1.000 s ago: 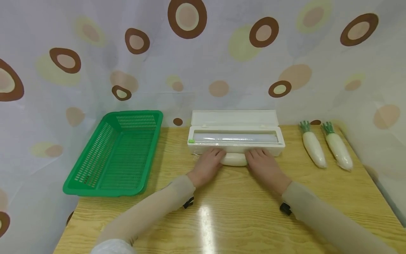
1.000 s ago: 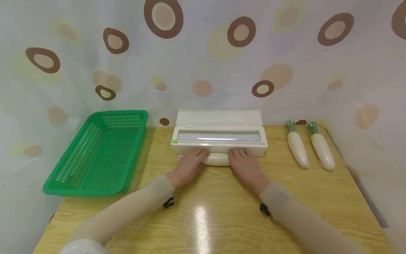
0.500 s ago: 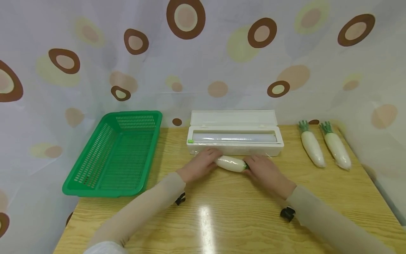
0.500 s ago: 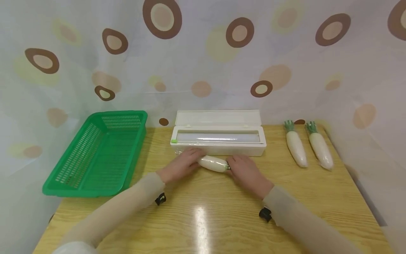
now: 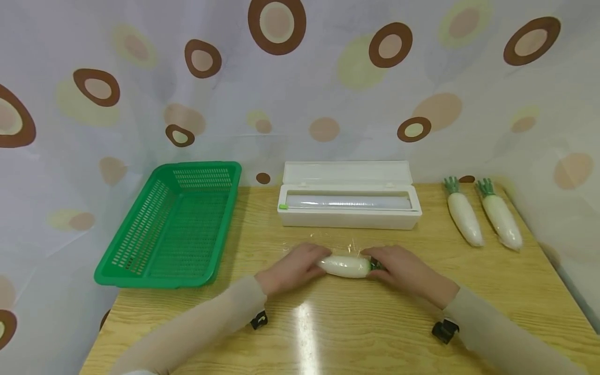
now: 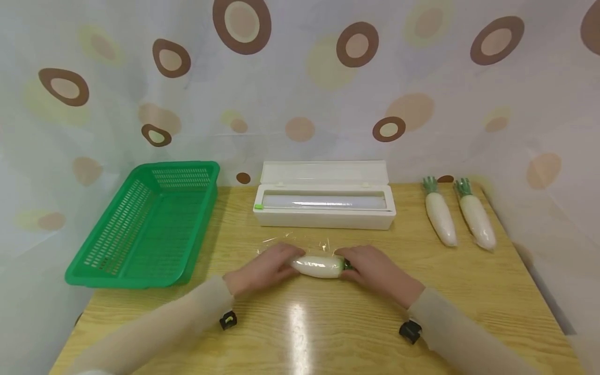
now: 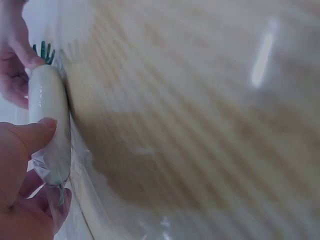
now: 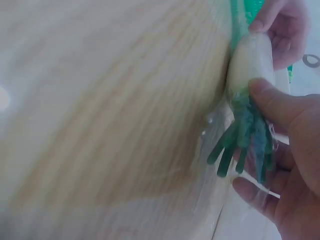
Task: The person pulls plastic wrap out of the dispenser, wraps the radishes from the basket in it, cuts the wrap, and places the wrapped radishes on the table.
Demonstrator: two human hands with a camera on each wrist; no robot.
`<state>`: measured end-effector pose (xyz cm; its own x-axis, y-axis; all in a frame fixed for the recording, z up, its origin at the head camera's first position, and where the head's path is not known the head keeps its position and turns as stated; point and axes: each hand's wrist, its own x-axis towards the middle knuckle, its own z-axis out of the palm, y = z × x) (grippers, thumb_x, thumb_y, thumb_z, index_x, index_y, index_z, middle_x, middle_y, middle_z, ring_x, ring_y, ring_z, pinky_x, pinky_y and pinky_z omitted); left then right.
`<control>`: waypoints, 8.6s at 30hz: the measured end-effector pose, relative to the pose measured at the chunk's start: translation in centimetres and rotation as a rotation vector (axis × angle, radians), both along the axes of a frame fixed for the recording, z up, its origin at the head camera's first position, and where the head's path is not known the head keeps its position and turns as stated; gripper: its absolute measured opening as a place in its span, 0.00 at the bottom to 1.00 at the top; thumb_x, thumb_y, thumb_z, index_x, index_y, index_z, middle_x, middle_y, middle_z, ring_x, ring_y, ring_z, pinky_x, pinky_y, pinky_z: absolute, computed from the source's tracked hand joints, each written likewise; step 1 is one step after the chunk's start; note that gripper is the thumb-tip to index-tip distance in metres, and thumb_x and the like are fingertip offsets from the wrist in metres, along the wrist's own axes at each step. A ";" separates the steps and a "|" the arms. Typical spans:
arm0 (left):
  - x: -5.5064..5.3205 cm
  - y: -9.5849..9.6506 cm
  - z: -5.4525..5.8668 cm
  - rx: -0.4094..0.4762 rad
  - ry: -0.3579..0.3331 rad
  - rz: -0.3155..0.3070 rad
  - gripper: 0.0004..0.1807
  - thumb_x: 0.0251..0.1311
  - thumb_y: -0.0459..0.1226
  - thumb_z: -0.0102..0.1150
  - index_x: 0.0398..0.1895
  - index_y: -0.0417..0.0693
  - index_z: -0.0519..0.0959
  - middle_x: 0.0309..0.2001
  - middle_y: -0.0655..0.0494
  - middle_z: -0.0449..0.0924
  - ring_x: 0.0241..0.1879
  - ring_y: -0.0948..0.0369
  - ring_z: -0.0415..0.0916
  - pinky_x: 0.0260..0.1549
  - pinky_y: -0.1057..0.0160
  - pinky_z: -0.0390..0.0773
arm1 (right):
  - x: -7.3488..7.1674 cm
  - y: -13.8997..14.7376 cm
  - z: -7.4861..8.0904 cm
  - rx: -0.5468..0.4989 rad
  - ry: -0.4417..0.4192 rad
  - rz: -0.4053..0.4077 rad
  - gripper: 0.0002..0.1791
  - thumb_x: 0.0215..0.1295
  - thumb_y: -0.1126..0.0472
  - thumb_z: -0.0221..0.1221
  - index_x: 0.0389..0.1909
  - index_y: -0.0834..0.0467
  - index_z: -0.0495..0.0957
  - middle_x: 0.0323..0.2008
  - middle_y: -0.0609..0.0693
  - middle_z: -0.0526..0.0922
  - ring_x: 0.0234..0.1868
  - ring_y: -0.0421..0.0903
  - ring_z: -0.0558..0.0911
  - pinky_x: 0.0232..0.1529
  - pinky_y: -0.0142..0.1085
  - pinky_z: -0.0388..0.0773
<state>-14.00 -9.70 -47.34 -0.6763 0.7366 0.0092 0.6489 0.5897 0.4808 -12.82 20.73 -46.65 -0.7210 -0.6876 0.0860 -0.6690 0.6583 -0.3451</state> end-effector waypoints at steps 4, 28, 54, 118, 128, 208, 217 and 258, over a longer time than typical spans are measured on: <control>1.5 -0.1 -0.1 0.019 -0.003 -0.009 0.23 0.74 0.43 0.62 0.67 0.44 0.76 0.62 0.49 0.79 0.61 0.54 0.77 0.64 0.56 0.75 | 0.9 0.9 -0.1 -0.039 0.023 0.078 0.22 0.68 0.55 0.69 0.61 0.55 0.81 0.43 0.45 0.87 0.40 0.43 0.83 0.44 0.45 0.81; 3.6 0.1 -1.3 -0.032 0.142 0.002 0.24 0.68 0.47 0.68 0.63 0.49 0.80 0.56 0.54 0.81 0.55 0.57 0.76 0.57 0.58 0.75 | 4.2 -0.1 -0.2 0.046 0.227 0.065 0.29 0.59 0.52 0.76 0.57 0.62 0.82 0.45 0.50 0.80 0.48 0.50 0.79 0.51 0.49 0.77; 3.1 -0.9 -1.0 0.007 0.148 -0.002 0.22 0.74 0.46 0.60 0.63 0.44 0.79 0.49 0.53 0.80 0.48 0.59 0.75 0.51 0.62 0.78 | 2.6 1.1 -0.6 -0.100 0.164 0.066 0.26 0.62 0.60 0.72 0.60 0.64 0.82 0.42 0.47 0.82 0.42 0.41 0.78 0.42 0.42 0.80; 2.1 -0.9 -0.8 -0.012 0.090 0.017 0.21 0.74 0.33 0.60 0.66 0.37 0.73 0.52 0.45 0.81 0.50 0.53 0.80 0.52 0.57 0.81 | 2.4 1.1 -1.0 0.113 0.255 -0.008 0.21 0.67 0.62 0.69 0.57 0.67 0.82 0.45 0.56 0.82 0.48 0.54 0.80 0.53 0.52 0.78; 1.6 -1.3 -0.5 0.053 -0.136 0.048 0.18 0.75 0.37 0.60 0.64 0.43 0.77 0.56 0.49 0.83 0.53 0.57 0.79 0.55 0.57 0.78 | 2.2 1.9 -0.7 -0.060 -0.010 -0.131 0.16 0.64 0.56 0.73 0.48 0.54 0.81 0.42 0.47 0.83 0.45 0.48 0.81 0.50 0.51 0.79; 1.6 -2.5 1.5 0.259 -0.210 0.399 0.04 0.70 0.34 0.63 0.37 0.46 0.85 0.33 0.59 0.85 0.32 0.67 0.78 0.34 0.67 0.80 | 0.6 1.6 -0.5 0.023 0.216 0.017 0.26 0.64 0.51 0.71 0.60 0.57 0.82 0.41 0.51 0.86 0.45 0.53 0.79 0.53 0.57 0.74; 2.2 1.2 1.8 0.254 -0.119 0.363 0.05 0.67 0.32 0.62 0.32 0.45 0.83 0.29 0.59 0.83 0.29 0.67 0.76 0.32 0.69 0.79 | 0.5 1.4 -0.5 0.021 0.257 0.057 0.26 0.64 0.51 0.71 0.59 0.59 0.83 0.40 0.50 0.87 0.43 0.50 0.77 0.50 0.53 0.74; 0.6 1.9 -0.7 0.314 -0.202 0.197 0.17 0.73 0.42 0.63 0.60 0.48 0.84 0.60 0.52 0.84 0.61 0.55 0.80 0.63 0.57 0.76 | 0.2 1.5 0.2 0.035 0.177 0.037 0.26 0.66 0.52 0.70 0.61 0.60 0.83 0.42 0.51 0.87 0.47 0.52 0.79 0.52 0.55 0.75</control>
